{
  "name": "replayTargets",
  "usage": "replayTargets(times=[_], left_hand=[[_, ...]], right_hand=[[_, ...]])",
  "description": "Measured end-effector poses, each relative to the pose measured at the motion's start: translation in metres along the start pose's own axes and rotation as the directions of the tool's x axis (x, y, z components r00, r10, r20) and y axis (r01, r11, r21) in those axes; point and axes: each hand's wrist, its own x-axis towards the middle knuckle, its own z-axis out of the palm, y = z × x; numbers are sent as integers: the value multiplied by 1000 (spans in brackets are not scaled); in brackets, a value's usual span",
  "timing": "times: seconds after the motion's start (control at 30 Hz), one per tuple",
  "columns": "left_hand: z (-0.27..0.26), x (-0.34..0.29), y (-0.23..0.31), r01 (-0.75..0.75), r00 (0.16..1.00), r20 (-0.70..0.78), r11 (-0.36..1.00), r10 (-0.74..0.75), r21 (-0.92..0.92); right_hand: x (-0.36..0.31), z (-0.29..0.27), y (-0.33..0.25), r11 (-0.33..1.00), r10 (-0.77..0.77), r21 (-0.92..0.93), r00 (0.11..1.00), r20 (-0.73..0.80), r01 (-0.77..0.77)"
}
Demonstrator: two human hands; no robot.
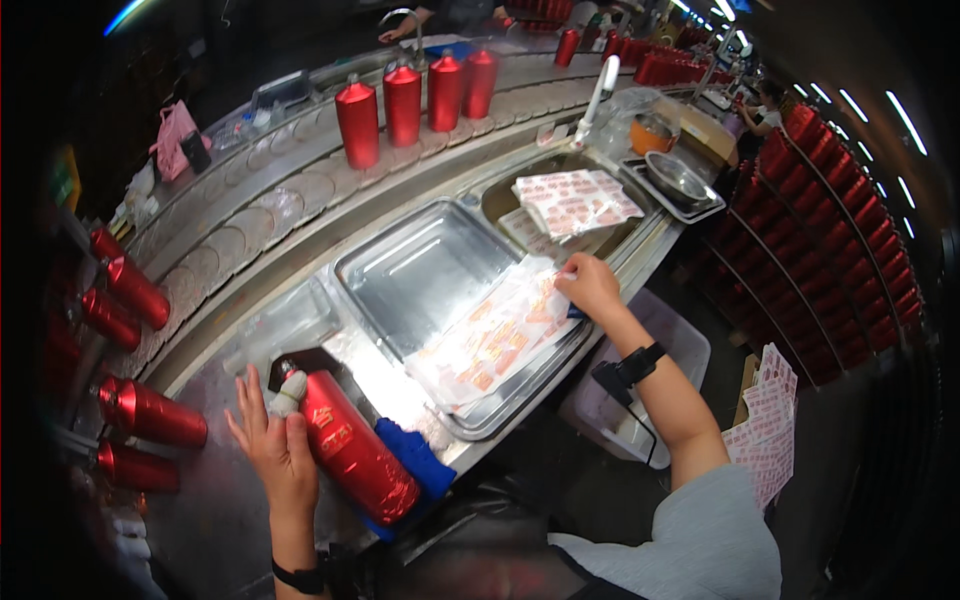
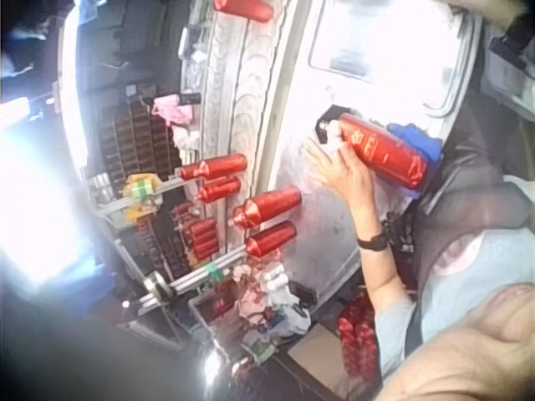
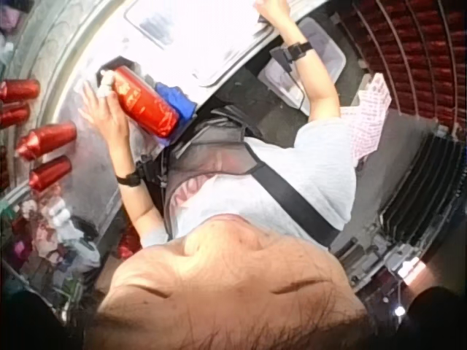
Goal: Applying labels to red liquor bottles on a factory production line.
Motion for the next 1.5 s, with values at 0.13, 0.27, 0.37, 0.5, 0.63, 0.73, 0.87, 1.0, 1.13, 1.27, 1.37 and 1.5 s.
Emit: replayTargets(times=[0.13, 0.27, 0.37, 0.5, 0.63, 0.73, 0.87, 1.0, 1.13, 1.27, 1.37, 1.5], left_hand=[[-5, -10, 4, 7, 1000, 7, 1000, -7, 12], [-9, -11, 4, -22, 999, 43, 999, 21, 28], [-6, -1, -6, -17, 999, 39, 999, 16, 36], [-2, 0, -14, 66, 998, -17, 997, -67, -44], [3, -5, -20, 62, 998, -19, 997, -63, -37], [2, -25, -21, 155, 986, -46, 985, -159, -76], [10, -51, -21, 321, 934, 60, 758, -351, -567], [21, -70, -15, 369, 895, 204, 402, -396, -838], [11, -80, -3, 430, 854, 284, 283, -436, -857], [2, -82, 3, 425, 852, 326, 177, -410, -888], [1, -82, 19, 365, 913, 275, 301, -302, -881], [7, -85, 21, 362, 925, 248, 464, -288, -809]], right_hand=[[3, 1, 4, 995, 63, 77, 998, -13, -61], [5, 1, 4, 995, 8, 99, 993, -114, 3], [10, -2, -6, 980, -161, 83, 969, -189, 179], [8, -25, -39, 947, -283, 123, 951, -127, 298], [-11, -38, -66, 877, -458, 130, 886, -71, 463], [-44, -51, -103, 840, -509, 259, 858, 69, 477], [-92, -66, -165, 776, -603, 394, 764, 229, 494], [-120, -71, -212, 631, -763, 577, 552, 336, 520], [-147, -69, -233, 466, -881, 762, 316, 353, 450], [-154, -44, -257, 428, -903, 670, 262, 339, 606], [-155, -34, -260, 438, -894, 603, 256, 366, 667], [-159, -29, -258, 444, -896, 612, 305, 323, 655]])
